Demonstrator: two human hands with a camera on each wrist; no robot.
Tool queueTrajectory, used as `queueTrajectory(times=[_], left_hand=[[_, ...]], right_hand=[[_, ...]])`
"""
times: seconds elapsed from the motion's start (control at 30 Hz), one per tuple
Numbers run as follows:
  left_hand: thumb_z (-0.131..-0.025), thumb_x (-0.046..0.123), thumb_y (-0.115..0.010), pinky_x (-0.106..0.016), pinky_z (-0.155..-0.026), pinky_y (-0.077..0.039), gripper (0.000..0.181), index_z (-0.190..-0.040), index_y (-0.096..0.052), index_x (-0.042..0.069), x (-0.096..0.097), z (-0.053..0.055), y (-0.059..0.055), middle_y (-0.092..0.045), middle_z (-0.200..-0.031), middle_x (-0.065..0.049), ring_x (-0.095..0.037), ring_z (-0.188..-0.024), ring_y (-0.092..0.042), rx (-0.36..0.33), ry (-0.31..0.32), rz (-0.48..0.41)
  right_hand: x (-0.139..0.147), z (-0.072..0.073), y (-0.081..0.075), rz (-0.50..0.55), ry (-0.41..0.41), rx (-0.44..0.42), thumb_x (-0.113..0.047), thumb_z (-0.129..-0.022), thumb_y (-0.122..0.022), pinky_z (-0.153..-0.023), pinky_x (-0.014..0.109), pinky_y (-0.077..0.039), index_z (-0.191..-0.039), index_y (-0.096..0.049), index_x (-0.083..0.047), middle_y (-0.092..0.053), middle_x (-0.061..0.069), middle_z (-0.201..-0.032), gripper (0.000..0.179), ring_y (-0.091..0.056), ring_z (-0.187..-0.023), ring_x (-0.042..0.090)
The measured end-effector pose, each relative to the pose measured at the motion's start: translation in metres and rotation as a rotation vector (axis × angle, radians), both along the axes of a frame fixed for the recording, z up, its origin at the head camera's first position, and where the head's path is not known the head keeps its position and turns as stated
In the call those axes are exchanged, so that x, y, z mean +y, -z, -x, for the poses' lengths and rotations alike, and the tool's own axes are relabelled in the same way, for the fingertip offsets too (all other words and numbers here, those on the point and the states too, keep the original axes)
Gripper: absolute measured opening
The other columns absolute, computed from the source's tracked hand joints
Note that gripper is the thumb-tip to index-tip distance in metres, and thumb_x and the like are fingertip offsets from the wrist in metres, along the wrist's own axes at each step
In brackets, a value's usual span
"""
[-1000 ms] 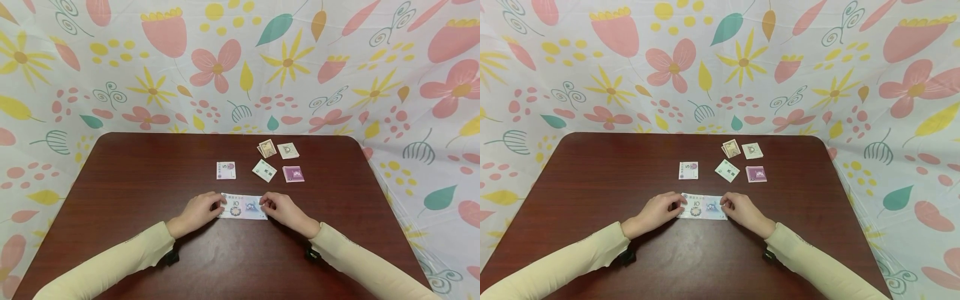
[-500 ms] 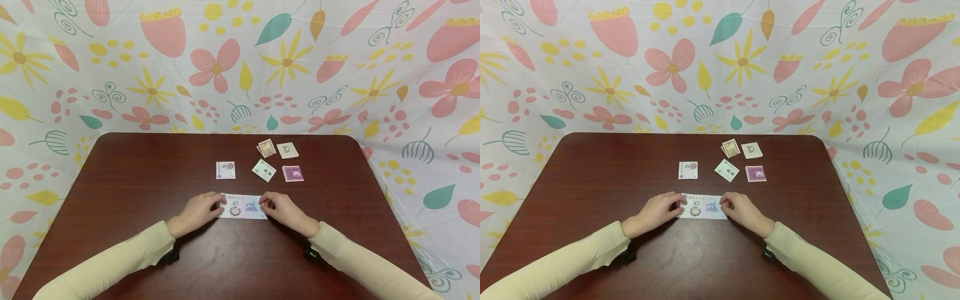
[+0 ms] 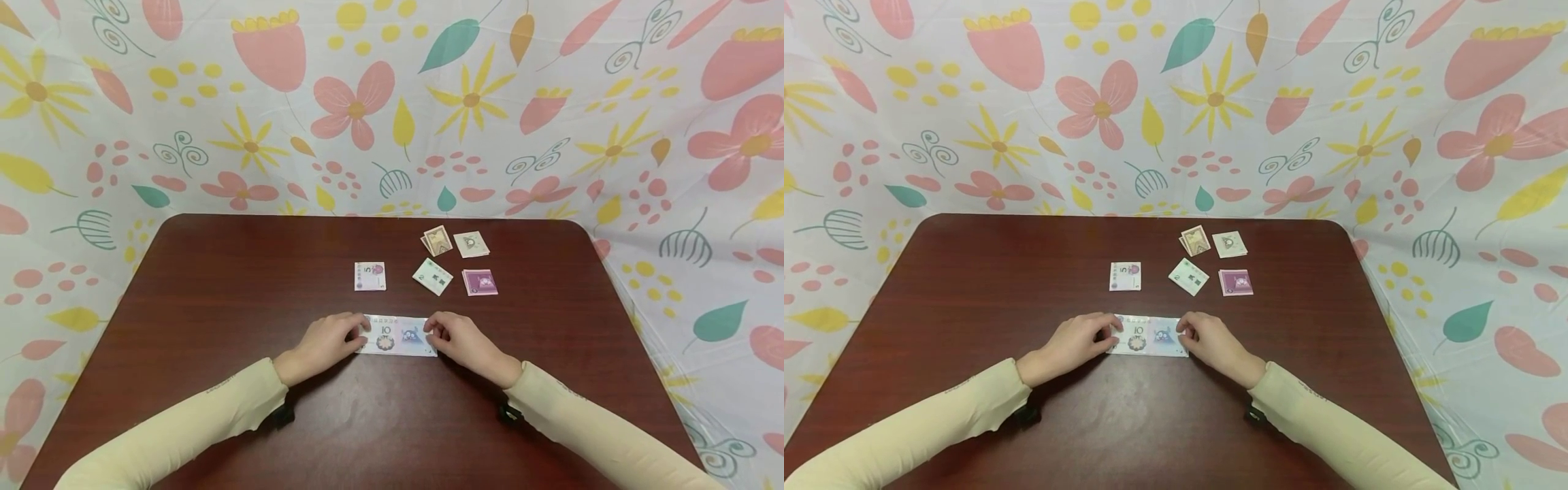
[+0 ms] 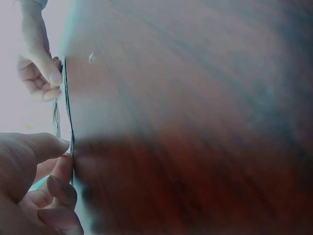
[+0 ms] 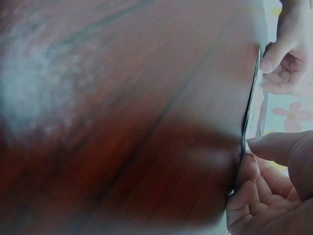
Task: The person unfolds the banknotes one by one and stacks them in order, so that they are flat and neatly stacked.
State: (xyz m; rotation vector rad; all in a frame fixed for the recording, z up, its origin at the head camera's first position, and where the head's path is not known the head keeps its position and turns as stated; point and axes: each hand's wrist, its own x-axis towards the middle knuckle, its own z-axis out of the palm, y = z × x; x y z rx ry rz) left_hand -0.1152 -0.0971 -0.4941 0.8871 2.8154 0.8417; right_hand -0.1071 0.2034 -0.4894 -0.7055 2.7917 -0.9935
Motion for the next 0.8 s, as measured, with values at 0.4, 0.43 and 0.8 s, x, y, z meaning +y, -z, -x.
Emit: queueTrajectory(times=[0.4,0.43,0.8], left_hand=[[-0.089,0.02,-0.083,-0.028,-0.057,-0.045,0.045,-0.129,-0.067,0.01,-0.0026,0.0034,-0.003,-0.06,-0.079,0.011,-0.004,-0.064,-0.05,-0.015,-0.021,0.009],[-0.088,0.02,-0.084,-0.028,-0.057,-0.045,0.046,-0.129,-0.067,0.009,-0.0027,0.0041,-0.0039,-0.06,-0.079,0.01,-0.004,-0.064,-0.05,-0.019,-0.02,0.011],[-0.088,0.021,-0.084,-0.027,-0.056,-0.044,0.043,-0.126,-0.065,0.01,-0.0043,0.007,-0.0086,-0.059,-0.075,0.013,-0.002,-0.061,-0.05,-0.076,-0.022,0.015]], right_hand=[[0.0047,-0.0009,-0.006,-0.076,-0.004,0.023,-0.007,-0.086,-0.084,-0.071,0.03,-0.048,-0.111,-0.068,-0.005,-0.058,0.0,-0.086,0.029,-0.055,-0.08,0.015],[0.0049,-0.0005,-0.0061,-0.074,-0.008,0.023,-0.007,-0.087,-0.084,-0.071,0.03,-0.048,-0.111,-0.068,-0.005,-0.058,0.0,-0.086,0.029,-0.055,-0.08,0.015],[0.0047,0.0013,-0.0067,-0.088,-0.016,0.019,-0.007,-0.087,-0.083,-0.072,0.031,-0.048,-0.112,-0.067,-0.005,-0.058,-0.001,-0.086,0.03,-0.055,-0.081,0.014]])
